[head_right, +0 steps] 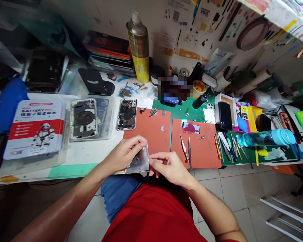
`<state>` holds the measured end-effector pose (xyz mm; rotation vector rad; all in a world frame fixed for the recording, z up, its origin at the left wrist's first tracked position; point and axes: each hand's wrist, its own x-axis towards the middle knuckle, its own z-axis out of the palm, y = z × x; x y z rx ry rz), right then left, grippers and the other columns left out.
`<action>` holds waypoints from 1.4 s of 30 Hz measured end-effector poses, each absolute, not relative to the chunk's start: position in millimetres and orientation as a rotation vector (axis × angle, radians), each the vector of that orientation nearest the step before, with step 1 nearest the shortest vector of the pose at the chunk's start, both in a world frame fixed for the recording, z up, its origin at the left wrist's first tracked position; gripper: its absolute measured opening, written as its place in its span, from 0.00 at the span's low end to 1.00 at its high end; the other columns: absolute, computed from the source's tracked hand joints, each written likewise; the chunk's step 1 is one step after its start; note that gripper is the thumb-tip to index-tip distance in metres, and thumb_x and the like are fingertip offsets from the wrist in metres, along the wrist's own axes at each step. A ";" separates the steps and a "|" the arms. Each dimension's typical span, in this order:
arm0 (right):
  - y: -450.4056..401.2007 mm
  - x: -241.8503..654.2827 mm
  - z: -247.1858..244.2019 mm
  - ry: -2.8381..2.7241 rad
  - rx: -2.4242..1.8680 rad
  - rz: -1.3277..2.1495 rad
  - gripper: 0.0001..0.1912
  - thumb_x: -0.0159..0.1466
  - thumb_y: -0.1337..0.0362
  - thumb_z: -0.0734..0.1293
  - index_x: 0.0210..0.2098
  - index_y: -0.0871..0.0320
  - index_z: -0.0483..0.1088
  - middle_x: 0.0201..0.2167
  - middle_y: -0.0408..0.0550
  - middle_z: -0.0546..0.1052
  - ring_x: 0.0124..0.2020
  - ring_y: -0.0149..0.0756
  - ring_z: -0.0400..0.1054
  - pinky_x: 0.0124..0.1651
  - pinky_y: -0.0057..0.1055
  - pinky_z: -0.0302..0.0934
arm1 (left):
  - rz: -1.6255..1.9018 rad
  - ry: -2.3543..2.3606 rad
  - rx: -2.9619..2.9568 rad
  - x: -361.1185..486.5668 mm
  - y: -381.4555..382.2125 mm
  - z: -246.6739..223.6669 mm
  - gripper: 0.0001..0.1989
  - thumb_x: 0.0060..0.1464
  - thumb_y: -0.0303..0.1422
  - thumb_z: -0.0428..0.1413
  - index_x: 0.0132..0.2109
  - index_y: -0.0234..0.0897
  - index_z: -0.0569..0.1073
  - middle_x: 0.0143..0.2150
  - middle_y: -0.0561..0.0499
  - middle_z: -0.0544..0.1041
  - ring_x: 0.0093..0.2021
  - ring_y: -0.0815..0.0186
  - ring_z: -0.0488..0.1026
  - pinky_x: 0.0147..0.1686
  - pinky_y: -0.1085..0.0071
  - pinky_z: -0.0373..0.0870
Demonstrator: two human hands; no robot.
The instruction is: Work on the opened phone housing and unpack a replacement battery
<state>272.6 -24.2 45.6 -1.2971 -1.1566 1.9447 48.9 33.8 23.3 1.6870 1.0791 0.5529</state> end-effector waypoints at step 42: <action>-49.0 241.0 102.0 -2.011 -1.252 0.943 0.14 0.75 0.74 0.60 0.52 0.57 0.73 0.39 0.50 0.78 0.35 0.36 0.73 0.39 0.30 0.69 | 0.723 1.599 2.081 69.3 -59.5 100.8 0.04 0.68 0.29 0.52 0.47 0.44 0.67 0.37 0.55 0.79 0.35 0.60 0.82 0.34 0.63 0.73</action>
